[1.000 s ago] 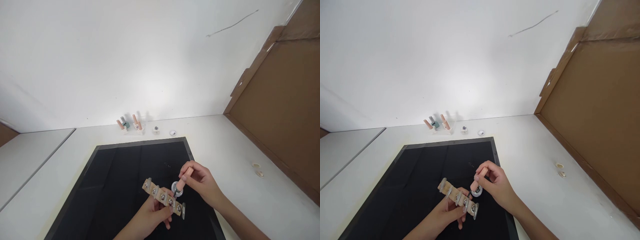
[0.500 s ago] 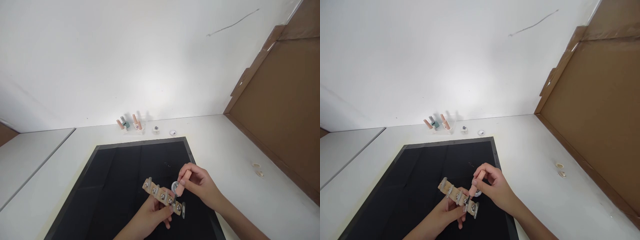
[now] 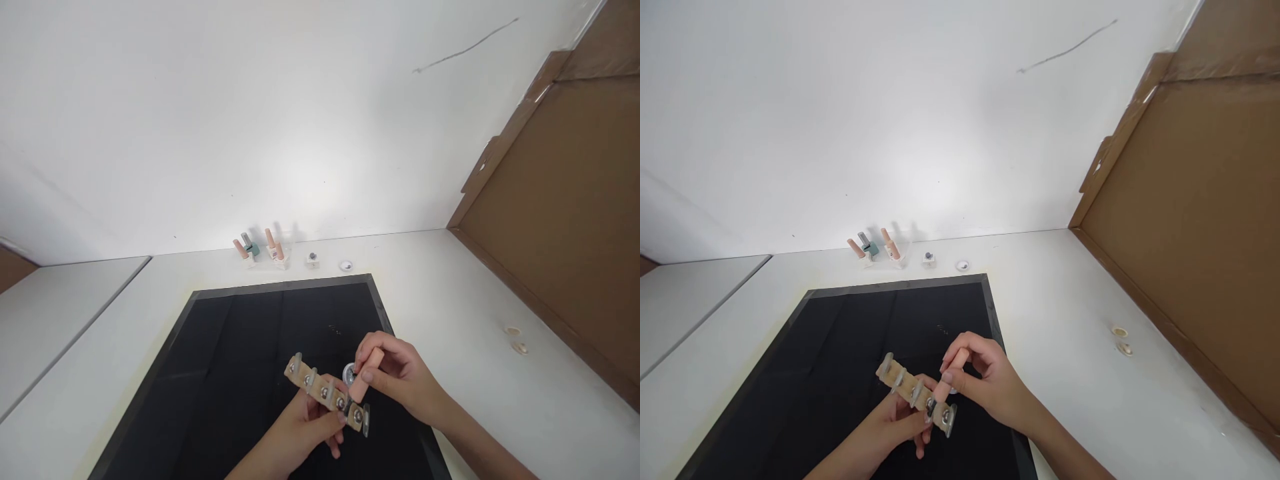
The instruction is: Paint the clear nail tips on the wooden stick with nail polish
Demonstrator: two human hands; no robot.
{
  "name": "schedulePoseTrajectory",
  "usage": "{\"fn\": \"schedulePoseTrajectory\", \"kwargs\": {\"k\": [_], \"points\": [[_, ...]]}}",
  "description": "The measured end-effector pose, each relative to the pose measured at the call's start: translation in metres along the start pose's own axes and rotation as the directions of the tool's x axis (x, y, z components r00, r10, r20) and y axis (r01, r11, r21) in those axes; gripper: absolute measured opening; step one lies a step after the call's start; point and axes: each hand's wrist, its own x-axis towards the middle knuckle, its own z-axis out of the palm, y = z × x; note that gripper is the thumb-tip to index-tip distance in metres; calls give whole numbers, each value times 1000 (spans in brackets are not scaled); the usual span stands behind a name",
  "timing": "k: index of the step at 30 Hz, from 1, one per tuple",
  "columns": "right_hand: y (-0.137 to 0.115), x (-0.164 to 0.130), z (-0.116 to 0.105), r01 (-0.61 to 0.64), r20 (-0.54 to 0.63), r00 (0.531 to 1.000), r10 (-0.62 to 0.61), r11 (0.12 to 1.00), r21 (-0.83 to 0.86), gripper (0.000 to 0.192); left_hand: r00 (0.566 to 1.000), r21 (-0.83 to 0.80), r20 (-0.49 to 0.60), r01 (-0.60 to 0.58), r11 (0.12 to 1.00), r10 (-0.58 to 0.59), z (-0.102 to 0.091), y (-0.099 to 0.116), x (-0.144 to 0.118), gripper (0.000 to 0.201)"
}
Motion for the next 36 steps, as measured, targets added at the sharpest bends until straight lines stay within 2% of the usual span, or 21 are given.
{"fn": "schedulePoseTrajectory", "kwargs": {"k": [4, 6, 8, 12, 14, 16, 20, 22, 26, 29, 32, 36], "points": [[2, 3, -2, -41, -205, 978, 30, 998, -52, 12, 1000, -8, -2, 7, 1000, -7, -1, -2, 1, 43], [2, 5, -3, -36, -249, 968, 24, 998, -43, 13, 1000, -17, 10, 12, 1000, -11, -2, -3, 1, 43], [2, 4, -4, -7, -210, 978, 6, 1000, -4, 12, 1000, -29, 12, 18, 999, -18, -3, -3, 1, 42], [-1, 2, -2, 38, -26, 999, -36, 994, 107, 9, 999, -72, 33, 33, 997, -31, -3, 0, -2, 35], [-1, 1, -1, 36, 12, 999, -38, 994, 106, 8, 998, -111, 54, 41, 993, -35, -4, 1, -3, 31], [-1, 1, 1, 21, -27, 999, -19, 997, 72, 8, 997, -154, 69, 46, 987, -36, -4, 1, -3, 31], [2, 3, 0, -18, -221, 975, 24, 999, 29, 9, 995, -216, 95, 52, 975, -32, -7, -2, -3, 30], [3, 4, -1, -8, -254, 967, 17, 999, 40, 9, 994, -237, 107, 56, 970, -32, -8, -4, -2, 28], [4, 3, -1, 56, -129, 991, -39, 990, 133, 6, 994, -287, 99, 82, 954, -56, -9, -5, -1, 24], [3, 3, 1, 60, -29, 998, -55, 982, 180, 5, 992, -322, 112, 96, 942, -62, -10, -7, 1, 20], [2, 3, 2, 52, -35, 998, -47, 986, 158, 5, 989, -346, 137, 106, 932, -62, -10, -8, 1, 21], [3, 3, 2, 34, -110, 994, -23, 994, 106, 4, 984, -369, 162, 131, 920, -75, -10, -9, 0, 22]]}}
